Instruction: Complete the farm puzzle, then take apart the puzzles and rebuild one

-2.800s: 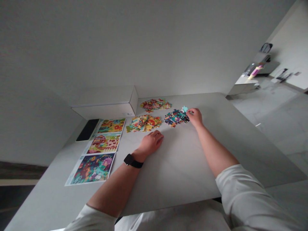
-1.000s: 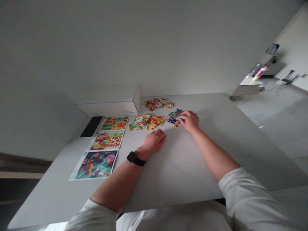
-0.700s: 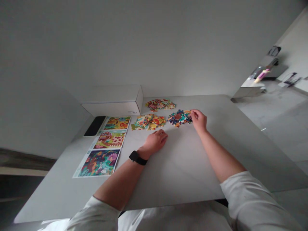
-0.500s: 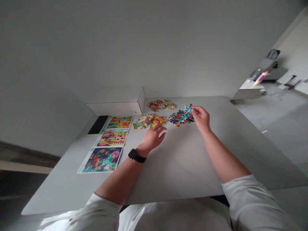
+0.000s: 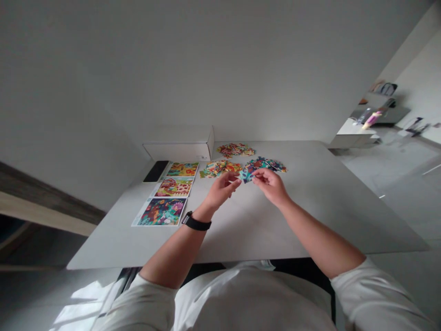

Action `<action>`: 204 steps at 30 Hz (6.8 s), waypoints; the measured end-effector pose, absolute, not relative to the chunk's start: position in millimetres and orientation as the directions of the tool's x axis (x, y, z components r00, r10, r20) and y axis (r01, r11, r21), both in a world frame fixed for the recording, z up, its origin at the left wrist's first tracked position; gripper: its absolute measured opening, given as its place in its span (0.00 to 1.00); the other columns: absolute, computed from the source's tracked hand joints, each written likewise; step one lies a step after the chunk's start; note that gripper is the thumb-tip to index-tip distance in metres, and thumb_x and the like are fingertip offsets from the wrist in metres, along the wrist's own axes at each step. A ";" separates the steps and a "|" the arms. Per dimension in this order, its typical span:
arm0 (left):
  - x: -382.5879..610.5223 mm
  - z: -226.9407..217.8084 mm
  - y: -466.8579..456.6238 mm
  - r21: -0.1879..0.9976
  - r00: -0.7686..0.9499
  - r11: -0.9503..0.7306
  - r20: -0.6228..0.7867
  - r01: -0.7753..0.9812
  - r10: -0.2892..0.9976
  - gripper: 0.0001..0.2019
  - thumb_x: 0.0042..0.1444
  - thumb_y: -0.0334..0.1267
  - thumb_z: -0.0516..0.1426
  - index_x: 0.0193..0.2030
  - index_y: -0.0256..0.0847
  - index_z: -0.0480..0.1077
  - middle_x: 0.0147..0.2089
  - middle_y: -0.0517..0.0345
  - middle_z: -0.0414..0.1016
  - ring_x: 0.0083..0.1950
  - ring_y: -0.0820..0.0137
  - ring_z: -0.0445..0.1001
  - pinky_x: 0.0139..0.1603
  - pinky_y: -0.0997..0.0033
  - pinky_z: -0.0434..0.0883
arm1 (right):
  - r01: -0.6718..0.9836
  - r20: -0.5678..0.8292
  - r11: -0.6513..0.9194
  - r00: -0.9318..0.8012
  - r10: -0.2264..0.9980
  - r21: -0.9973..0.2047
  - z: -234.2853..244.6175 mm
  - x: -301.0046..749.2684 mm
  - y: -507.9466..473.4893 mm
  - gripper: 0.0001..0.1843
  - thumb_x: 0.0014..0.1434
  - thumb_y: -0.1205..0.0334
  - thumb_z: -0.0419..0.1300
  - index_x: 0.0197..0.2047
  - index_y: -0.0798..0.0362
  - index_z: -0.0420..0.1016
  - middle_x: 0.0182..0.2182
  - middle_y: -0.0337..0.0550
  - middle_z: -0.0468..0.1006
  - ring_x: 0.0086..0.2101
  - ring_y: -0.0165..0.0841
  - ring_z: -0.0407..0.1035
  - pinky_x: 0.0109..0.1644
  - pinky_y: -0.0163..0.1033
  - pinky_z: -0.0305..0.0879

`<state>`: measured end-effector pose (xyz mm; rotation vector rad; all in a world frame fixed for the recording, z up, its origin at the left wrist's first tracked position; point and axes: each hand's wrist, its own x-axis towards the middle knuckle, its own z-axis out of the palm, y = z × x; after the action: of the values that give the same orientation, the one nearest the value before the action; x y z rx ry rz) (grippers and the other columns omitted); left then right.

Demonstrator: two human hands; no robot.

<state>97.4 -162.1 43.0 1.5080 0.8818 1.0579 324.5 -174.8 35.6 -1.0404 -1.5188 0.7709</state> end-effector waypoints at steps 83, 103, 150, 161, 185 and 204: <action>85.2 -16.2 -159.9 0.799 0.372 -0.424 0.272 0.427 0.887 0.10 0.64 0.40 0.63 0.49 0.41 0.79 0.45 0.54 0.81 0.34 0.73 0.74 0.36 0.73 0.74 | 0.647 -0.027 0.153 -0.260 0.965 -0.747 -20.9 331.5 -182.1 0.03 0.58 0.61 0.70 0.37 0.49 0.83 0.29 0.38 0.85 0.31 0.33 0.76 0.37 0.37 0.66; 86.2 -12.0 -170.8 0.486 0.669 -0.675 0.222 0.555 0.709 0.14 0.55 0.45 0.73 0.45 0.45 0.81 0.46 0.51 0.79 0.45 0.60 0.78 0.48 0.64 0.72 | 0.834 0.095 0.283 -0.272 0.958 -0.473 -4.9 312.1 -196.0 0.07 0.63 0.59 0.70 0.46 0.47 0.84 0.41 0.43 0.86 0.39 0.37 0.77 0.42 0.38 0.65; 84.6 -4.2 -172.1 0.689 0.357 -0.522 0.385 0.503 0.851 0.10 0.69 0.36 0.57 0.53 0.44 0.78 0.40 0.57 0.77 0.33 0.70 0.73 0.39 0.69 0.70 | 0.964 0.085 -0.197 0.215 0.973 -0.180 17.7 391.6 -48.2 0.20 0.65 0.53 0.71 0.56 0.53 0.80 0.54 0.58 0.83 0.52 0.48 0.77 0.53 0.46 0.72; 87.1 -5.1 -172.0 0.680 0.365 -0.558 0.424 0.476 0.829 0.09 0.69 0.32 0.58 0.51 0.42 0.79 0.40 0.57 0.77 0.31 0.74 0.70 0.36 0.73 0.69 | 0.884 0.176 -0.204 0.300 0.938 -0.420 1.0 415.0 -41.8 0.18 0.62 0.70 0.69 0.55 0.48 0.82 0.49 0.46 0.85 0.49 0.39 0.79 0.56 0.41 0.73; 81.2 -10.5 -161.2 0.688 0.322 -0.498 0.380 0.528 0.867 0.09 0.66 0.35 0.59 0.51 0.43 0.78 0.41 0.57 0.78 0.30 0.73 0.70 0.38 0.70 0.70 | 0.640 0.046 -0.287 0.451 0.891 -0.713 15.2 444.9 -27.0 0.06 0.60 0.65 0.69 0.42 0.53 0.86 0.38 0.46 0.88 0.37 0.35 0.80 0.43 0.37 0.73; 80.9 -6.9 -165.8 0.677 0.372 -0.497 0.336 0.543 0.865 0.10 0.68 0.37 0.58 0.53 0.44 0.78 0.42 0.57 0.78 0.30 0.73 0.71 0.37 0.71 0.70 | 0.911 -0.097 -0.263 0.244 0.965 -0.319 -6.7 521.2 -40.6 0.15 0.51 0.57 0.77 0.43 0.46 0.89 0.40 0.40 0.88 0.38 0.37 0.80 0.43 0.37 0.71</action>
<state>80.9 -165.8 -6.9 2.1795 1.2155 0.9406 521.2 -40.6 -6.7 -2.3158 -1.7728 0.4067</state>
